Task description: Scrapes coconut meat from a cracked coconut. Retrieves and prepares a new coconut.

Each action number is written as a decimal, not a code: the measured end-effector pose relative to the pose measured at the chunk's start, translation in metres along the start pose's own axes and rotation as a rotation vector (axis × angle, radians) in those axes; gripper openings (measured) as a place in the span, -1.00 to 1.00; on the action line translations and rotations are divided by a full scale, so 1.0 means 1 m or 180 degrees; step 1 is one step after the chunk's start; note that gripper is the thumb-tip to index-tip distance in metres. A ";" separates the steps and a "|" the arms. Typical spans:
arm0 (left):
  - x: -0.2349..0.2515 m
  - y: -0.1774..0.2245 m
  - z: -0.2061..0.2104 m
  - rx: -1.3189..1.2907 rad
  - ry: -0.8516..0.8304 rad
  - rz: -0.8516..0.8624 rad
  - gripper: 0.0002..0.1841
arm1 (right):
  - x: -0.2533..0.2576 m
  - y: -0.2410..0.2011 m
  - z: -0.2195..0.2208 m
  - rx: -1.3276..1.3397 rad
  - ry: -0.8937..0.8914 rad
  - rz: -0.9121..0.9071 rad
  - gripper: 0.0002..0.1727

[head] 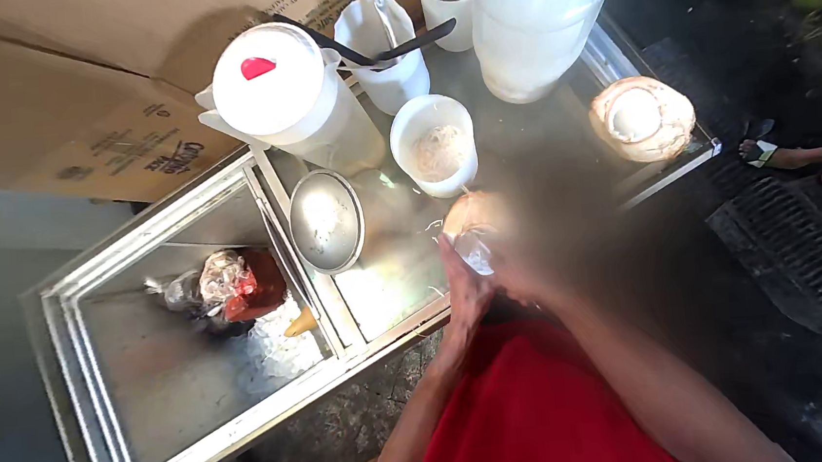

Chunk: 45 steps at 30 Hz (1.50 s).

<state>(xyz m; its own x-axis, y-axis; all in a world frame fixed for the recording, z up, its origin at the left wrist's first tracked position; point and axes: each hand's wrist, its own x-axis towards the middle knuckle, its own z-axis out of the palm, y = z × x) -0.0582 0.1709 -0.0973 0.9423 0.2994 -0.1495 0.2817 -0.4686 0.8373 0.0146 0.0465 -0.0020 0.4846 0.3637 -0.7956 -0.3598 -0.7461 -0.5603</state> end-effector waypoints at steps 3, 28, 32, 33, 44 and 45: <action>0.002 -0.003 -0.006 0.0030 -0.0197 0.0299 0.24 | -0.003 -0.003 0.013 -0.0505 -0.0056 -0.0367 -0.47; 0.032 0.007 -0.023 0.0485 -0.1406 0.0237 0.39 | -0.033 0.085 -0.044 0.0511 0.0376 0.0236 -0.32; 0.033 0.010 -0.022 0.0214 -0.1382 0.0332 0.41 | -0.023 0.095 -0.029 0.2018 0.0649 0.0163 0.12; 0.034 0.007 -0.021 0.0069 -0.1408 0.0407 0.41 | -0.016 0.095 -0.022 0.2234 0.0649 0.0089 0.06; 0.070 0.006 -0.064 0.0465 -0.1391 0.0807 0.45 | 0.009 0.048 0.004 0.1752 0.0636 -0.0141 -0.02; 0.070 0.004 -0.060 0.0446 -0.1352 0.0872 0.48 | 0.007 0.051 0.002 0.1664 0.0668 -0.0150 -0.02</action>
<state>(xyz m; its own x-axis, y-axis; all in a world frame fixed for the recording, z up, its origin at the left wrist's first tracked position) -0.0013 0.2396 -0.0727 0.9668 -0.1995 -0.1594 0.0088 -0.5980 0.8015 -0.0021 0.0116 -0.0365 0.6386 0.2314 -0.7339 -0.6551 -0.3367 -0.6763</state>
